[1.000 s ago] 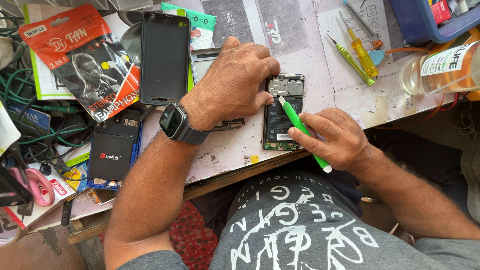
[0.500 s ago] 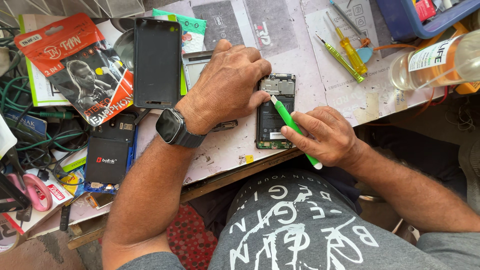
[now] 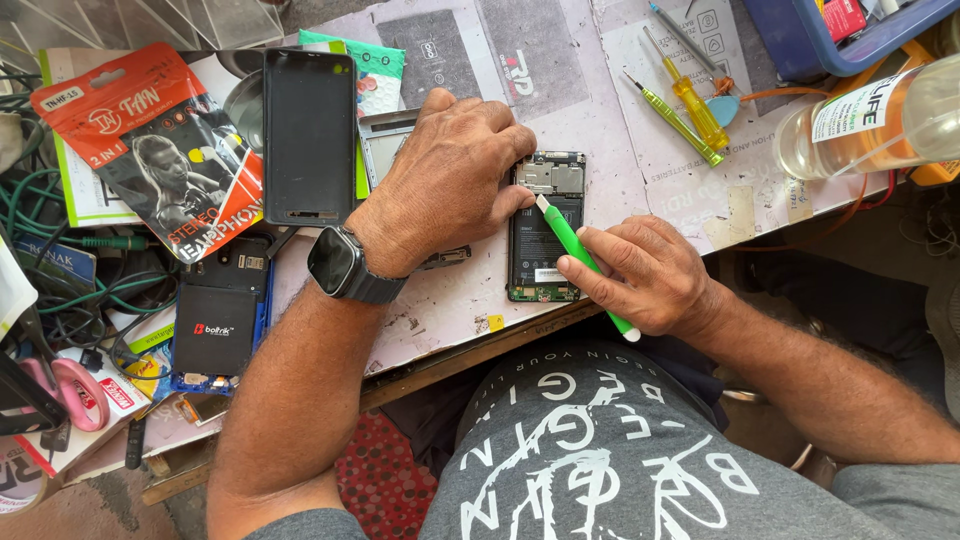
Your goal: The person disassembles a smartphone on a cluttered workbench. Using a green utility knife and screwdrivers, they pry open the casing, remove screws, and detach the battery and internal components.
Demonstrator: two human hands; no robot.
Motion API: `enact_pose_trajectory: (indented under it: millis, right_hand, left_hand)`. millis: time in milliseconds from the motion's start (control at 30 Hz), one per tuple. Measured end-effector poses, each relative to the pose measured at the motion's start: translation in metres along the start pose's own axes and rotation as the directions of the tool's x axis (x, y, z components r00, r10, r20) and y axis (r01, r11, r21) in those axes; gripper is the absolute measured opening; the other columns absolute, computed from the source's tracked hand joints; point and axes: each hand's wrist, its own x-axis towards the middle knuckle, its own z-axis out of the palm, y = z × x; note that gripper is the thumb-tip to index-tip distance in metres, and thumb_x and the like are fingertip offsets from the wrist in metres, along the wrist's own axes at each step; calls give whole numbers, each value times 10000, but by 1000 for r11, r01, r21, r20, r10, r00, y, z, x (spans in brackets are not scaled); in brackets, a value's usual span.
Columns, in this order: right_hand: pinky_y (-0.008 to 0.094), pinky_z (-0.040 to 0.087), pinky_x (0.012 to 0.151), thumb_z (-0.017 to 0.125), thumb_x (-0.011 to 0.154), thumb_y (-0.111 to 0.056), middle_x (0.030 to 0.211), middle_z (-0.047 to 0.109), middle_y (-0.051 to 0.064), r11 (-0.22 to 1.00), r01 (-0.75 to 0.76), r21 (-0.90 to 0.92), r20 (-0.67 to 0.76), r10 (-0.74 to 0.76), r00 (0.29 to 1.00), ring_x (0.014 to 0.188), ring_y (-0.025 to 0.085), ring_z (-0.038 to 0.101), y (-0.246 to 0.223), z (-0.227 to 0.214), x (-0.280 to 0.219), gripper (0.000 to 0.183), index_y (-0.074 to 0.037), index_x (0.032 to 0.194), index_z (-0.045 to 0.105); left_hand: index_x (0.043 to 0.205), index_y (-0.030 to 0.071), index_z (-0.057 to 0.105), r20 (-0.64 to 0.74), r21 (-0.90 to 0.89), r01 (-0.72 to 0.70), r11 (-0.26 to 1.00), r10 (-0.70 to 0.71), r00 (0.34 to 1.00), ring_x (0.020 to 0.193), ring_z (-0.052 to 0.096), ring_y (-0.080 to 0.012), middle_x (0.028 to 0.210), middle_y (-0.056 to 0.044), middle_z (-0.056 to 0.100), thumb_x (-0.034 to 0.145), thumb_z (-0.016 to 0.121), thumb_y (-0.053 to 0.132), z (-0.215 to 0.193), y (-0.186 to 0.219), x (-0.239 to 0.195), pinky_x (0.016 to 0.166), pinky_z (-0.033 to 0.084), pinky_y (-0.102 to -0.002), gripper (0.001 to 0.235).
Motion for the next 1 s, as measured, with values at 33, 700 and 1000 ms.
enact_pose_trajectory:
  millis: [33, 700, 1000]
  right_hand:
    - [393, 566, 691, 748, 842, -80, 1090, 671, 177, 1000, 1, -2, 0, -1, 1000, 858, 248, 671, 0, 0, 0, 335, -44, 1173, 711]
    - [378, 551, 649, 740, 837, -90, 1078, 682, 188, 996, -26, 87, 7, 26, 1000, 817, 233, 663, 11, -3, 7, 344, -40, 1176, 703]
    - [386, 553, 655, 720, 804, -131, 1090, 680, 209, 981, -33, 191, 86, 17, 996, 853, 259, 677, 21, -5, 5, 368, -37, 1160, 706]
  left_hand:
    - [1087, 70, 757, 4, -3, 3, 1000, -3, 1000, 974, 646, -264, 950, -100, 707, 750, 878, 291, -1, 0, 0, 937, 375, -453, 421]
    - [1022, 58, 713, 32, -19, 70, 997, -69, 997, 995, 600, -291, 968, -90, 687, 765, 845, 233, -17, 4, 5, 927, 359, -477, 338]
    - [996, 57, 684, 69, -129, 98, 987, -90, 994, 972, 587, -292, 936, -87, 647, 658, 896, 263, -22, -3, 10, 905, 354, -482, 449]
